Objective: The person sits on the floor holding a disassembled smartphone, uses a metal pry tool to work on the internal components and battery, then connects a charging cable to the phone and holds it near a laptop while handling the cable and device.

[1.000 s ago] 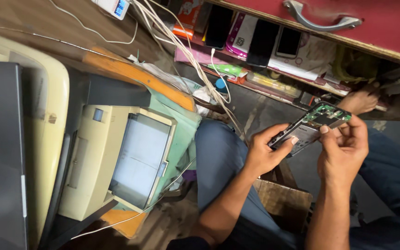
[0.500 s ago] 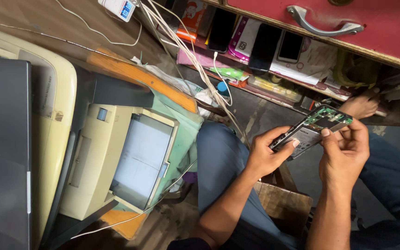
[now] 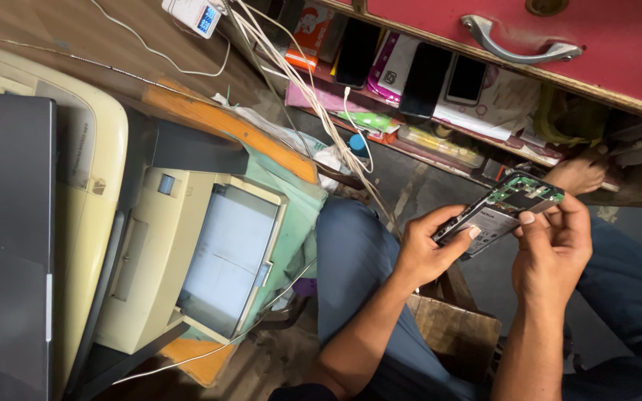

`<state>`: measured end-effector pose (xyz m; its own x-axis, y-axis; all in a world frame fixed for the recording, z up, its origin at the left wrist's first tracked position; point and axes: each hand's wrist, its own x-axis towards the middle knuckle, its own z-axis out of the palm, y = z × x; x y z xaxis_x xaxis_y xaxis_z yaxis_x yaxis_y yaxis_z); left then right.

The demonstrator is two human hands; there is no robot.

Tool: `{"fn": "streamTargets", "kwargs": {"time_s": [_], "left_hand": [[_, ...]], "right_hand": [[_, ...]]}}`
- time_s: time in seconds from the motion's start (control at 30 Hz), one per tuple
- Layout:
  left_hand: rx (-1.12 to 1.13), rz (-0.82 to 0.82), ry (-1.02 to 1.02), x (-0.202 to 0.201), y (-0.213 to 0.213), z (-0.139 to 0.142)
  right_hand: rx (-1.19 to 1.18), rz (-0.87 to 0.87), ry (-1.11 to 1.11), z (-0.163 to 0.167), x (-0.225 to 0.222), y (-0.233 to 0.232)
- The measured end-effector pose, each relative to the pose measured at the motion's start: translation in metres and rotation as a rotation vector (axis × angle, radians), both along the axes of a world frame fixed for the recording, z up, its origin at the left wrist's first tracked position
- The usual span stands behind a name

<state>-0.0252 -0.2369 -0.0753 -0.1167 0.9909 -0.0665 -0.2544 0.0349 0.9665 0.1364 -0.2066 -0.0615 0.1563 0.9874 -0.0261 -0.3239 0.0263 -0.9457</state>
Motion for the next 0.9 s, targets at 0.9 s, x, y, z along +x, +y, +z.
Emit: {"fn": "streamTargets", "kwargs": {"time_s": [0.9], "left_hand": [[0.145,0.132,0.298,-0.022,0.018,0.003]], "right_hand": [[-0.223,0.132,-0.089,-0.028,-0.031,-0.007]]}}
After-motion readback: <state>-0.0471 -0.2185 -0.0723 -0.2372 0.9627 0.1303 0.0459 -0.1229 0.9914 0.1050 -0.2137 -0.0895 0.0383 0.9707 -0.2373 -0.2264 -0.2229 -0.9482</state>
